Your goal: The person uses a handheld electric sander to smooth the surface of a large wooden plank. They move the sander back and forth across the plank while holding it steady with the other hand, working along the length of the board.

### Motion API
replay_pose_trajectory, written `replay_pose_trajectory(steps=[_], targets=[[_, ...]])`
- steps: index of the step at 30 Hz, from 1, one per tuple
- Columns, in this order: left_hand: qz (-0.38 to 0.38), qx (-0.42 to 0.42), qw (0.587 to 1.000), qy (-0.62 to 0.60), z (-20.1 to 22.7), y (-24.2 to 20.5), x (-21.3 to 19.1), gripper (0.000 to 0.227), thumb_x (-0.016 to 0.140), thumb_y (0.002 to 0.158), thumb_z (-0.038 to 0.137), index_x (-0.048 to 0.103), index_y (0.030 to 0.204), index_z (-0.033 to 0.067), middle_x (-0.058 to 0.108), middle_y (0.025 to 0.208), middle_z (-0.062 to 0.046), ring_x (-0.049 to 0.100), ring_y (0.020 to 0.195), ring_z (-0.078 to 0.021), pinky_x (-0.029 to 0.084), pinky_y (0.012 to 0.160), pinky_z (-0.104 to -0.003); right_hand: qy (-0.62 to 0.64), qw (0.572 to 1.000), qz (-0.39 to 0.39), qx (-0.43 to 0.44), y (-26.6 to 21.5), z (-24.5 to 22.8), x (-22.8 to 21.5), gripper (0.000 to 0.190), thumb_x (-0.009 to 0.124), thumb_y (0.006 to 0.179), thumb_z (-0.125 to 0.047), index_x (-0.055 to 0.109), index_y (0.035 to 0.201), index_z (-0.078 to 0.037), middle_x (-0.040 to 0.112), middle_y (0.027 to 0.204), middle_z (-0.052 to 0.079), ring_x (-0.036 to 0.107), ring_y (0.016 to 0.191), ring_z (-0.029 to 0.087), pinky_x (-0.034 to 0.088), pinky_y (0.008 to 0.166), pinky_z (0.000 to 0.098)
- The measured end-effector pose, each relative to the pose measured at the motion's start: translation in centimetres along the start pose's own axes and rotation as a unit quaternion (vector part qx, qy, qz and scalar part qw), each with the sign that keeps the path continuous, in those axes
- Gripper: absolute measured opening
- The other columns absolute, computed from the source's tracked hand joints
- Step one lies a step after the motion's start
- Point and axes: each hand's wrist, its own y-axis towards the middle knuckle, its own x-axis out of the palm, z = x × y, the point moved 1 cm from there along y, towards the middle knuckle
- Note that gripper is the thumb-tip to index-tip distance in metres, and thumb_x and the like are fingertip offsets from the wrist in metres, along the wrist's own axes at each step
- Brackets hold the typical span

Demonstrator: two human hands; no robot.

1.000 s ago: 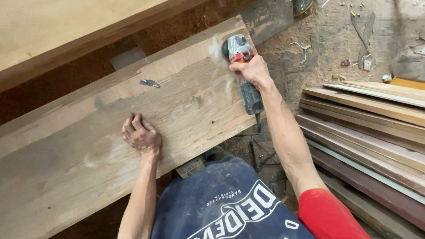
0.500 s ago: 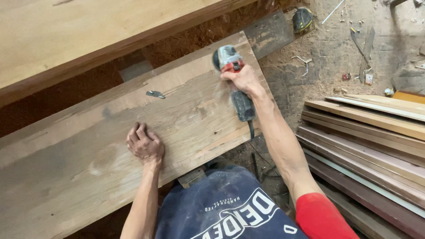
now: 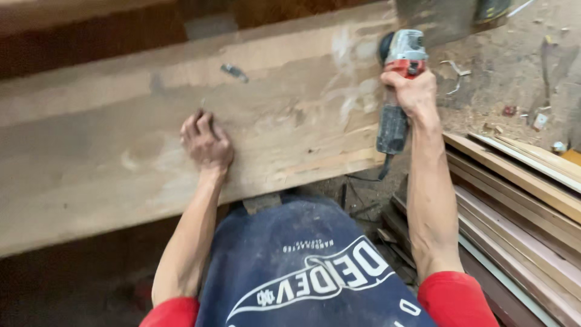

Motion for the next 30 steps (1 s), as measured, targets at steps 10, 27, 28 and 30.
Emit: replay_pose_trajectory(steps=[10,27,28,30], targets=[[-0.016,-0.021,1.0,-0.017,-0.7,-0.5,0.2,0.029,0.066,0.091,0.017,0.065,0.12,0.0135,0.059,0.136,-0.007,0.051,0.13,-0.0308,0.04,0.108,-0.048,-0.063,0.994,-0.084,0.006,-14.5,2.3,4.8,0.043,0.082,0.077,-0.025,0.068,0.11,-0.003,0.07,0.09,0.004,0.065,0.073,0.015,0.055,0.065,0.0306],[-0.143,0.131,0.979,-0.068,-6.7,-3.1,-4.4,0.044,0.061,0.105,0.022,0.061,0.147,0.007,0.044,0.161,-0.019,0.036,0.149,-0.0426,0.03,0.121,-0.055,-0.21,0.968,-0.119,0.064,-30.2,5.9,13.9,0.077,0.085,0.06,-0.048,0.062,0.117,-0.002,0.075,0.105,0.019,0.074,0.1,0.034,0.056,0.089,0.0402],[-0.149,0.132,0.978,-0.061,-6.6,-3.1,-4.7,0.045,0.061,0.105,0.023,0.061,0.147,0.0067,0.044,0.162,-0.02,0.036,0.149,-0.043,0.028,0.121,-0.056,-0.204,0.971,-0.104,0.067,-30.1,6.5,13.1,0.075,0.086,0.06,-0.048,0.062,0.114,-0.001,0.075,0.106,0.019,0.074,0.1,0.033,0.057,0.089,0.0401],[-0.151,0.13,0.978,-0.067,-6.1,-3.0,-4.9,0.045,0.06,0.104,0.023,0.061,0.146,0.0064,0.044,0.162,-0.02,0.035,0.15,-0.0435,0.027,0.122,-0.057,-0.19,0.979,-0.044,0.057,-29.2,7.9,10.7,0.079,0.088,0.059,-0.047,0.062,0.117,-0.002,0.074,0.108,0.018,0.073,0.1,0.031,0.056,0.088,0.0395]])
